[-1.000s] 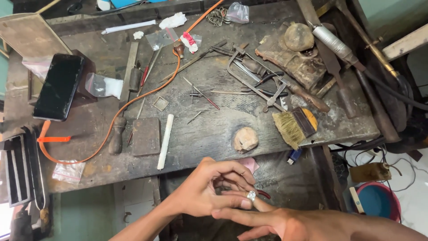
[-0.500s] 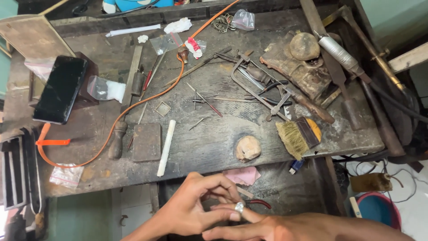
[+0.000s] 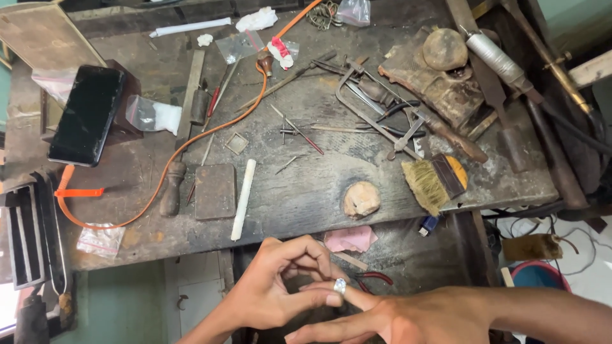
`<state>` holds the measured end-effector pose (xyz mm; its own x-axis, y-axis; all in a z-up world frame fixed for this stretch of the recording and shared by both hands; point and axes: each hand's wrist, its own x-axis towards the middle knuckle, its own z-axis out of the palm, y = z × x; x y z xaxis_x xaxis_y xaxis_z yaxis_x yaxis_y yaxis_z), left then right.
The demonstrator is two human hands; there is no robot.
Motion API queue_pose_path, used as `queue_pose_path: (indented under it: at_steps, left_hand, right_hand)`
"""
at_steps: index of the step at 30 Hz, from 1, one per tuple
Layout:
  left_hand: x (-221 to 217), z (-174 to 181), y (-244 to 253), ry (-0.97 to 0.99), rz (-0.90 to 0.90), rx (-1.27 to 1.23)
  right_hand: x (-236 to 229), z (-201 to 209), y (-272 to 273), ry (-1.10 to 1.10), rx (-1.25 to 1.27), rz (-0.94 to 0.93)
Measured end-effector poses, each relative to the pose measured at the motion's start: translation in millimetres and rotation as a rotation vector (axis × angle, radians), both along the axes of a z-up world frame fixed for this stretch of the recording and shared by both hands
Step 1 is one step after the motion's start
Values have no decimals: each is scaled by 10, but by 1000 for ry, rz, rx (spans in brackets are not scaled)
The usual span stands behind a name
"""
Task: The person uses a jeweler's saw to cut a metal ring, brushes the workbench, and then files the ring to smooth it.
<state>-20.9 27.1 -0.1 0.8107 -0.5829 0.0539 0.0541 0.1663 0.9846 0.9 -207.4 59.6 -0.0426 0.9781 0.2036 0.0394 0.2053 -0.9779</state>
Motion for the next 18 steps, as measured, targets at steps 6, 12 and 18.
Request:
queue_pose_path:
  at_steps: [6, 12, 18]
  left_hand:
    - [29, 122, -11, -159, 43, -7]
    - [21, -13, 39, -169, 140, 40]
    - [80, -455, 431, -89, 505, 33]
  right_hand:
    - [17, 7, -73, -14, 4, -37]
    - [56, -65, -25, 25, 46, -110]
    - [225, 145, -169, -67, -127, -193]
